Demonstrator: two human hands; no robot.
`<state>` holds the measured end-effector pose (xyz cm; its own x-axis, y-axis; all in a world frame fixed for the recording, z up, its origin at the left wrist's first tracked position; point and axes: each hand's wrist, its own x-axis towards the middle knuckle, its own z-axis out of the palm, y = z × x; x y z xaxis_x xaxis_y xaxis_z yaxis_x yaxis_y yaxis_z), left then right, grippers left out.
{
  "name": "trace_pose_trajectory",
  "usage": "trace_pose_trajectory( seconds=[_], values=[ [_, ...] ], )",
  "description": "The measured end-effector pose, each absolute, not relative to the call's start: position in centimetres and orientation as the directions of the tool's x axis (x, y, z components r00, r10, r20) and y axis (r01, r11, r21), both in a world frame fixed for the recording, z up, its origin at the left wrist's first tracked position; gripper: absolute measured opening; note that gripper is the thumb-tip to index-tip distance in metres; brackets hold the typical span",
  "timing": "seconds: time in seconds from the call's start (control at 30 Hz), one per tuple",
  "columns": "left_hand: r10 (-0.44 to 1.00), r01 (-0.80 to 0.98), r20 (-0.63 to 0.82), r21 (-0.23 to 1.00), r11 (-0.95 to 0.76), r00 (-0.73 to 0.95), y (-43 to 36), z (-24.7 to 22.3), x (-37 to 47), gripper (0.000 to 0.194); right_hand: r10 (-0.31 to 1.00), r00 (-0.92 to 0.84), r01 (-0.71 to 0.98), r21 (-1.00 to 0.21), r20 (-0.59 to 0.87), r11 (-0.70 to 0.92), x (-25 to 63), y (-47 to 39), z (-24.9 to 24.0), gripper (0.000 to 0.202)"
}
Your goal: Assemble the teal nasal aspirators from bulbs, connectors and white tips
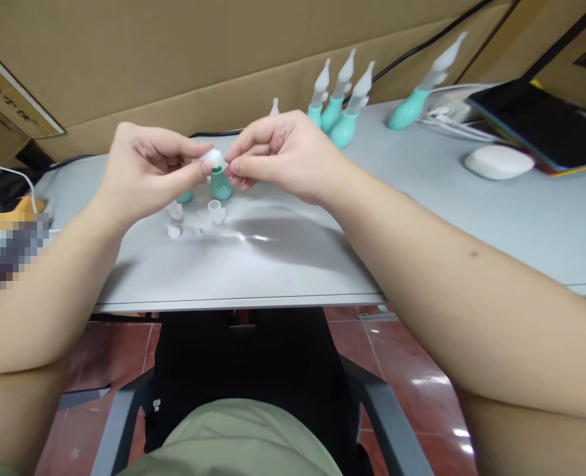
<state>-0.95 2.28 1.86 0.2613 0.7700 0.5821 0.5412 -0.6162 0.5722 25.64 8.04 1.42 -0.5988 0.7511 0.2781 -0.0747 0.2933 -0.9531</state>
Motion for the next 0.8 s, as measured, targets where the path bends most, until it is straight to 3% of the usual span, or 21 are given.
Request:
trace_pose_trajectory(
  seconds=[0.17, 0.27, 0.4, 0.53, 0.8],
  values=[
    [0.690, 0.507, 0.547, 0.472, -0.721, 0.473, 0.7, 3.5, -0.7, 0.016, 0.619, -0.773, 0.147, -0.908, 0.142, 0.392, 27.1, 9.2, 1.9, 0.034],
    [0.624, 0.473, 0.438, 0.411, -0.779, 0.647, -0.3, 4.4, -0.7, 0.021, 0.558, -0.829, 0.289, -0.838, 0.022, 0.462, 27.4, 8.9, 2.7, 0.023],
    [0.631, 0.576, 0.262, 0.261, -0.775, 0.730, -0.8, 4.9, -0.8, 0.024, 0.519, -0.845, 0.423, -0.757, -0.131, 0.498, 27.0, 8.0, 2.9, 0.018],
    [0.687, 0.672, 0.111, 0.143, -0.726, 0.718, -1.0, 4.7, -0.6, 0.024, 0.517, -0.842, 0.459, -0.712, -0.156, 0.532, 26.5, 7.7, 2.3, 0.014],
    [0.698, 0.694, 0.012, 0.083, -0.715, 0.716, -1.0, 4.8, -0.1, 0.022, 0.462, -0.879, 0.411, -0.682, -0.120, 0.605, 26.1, 7.6, 2.1, 0.009]
  ],
)
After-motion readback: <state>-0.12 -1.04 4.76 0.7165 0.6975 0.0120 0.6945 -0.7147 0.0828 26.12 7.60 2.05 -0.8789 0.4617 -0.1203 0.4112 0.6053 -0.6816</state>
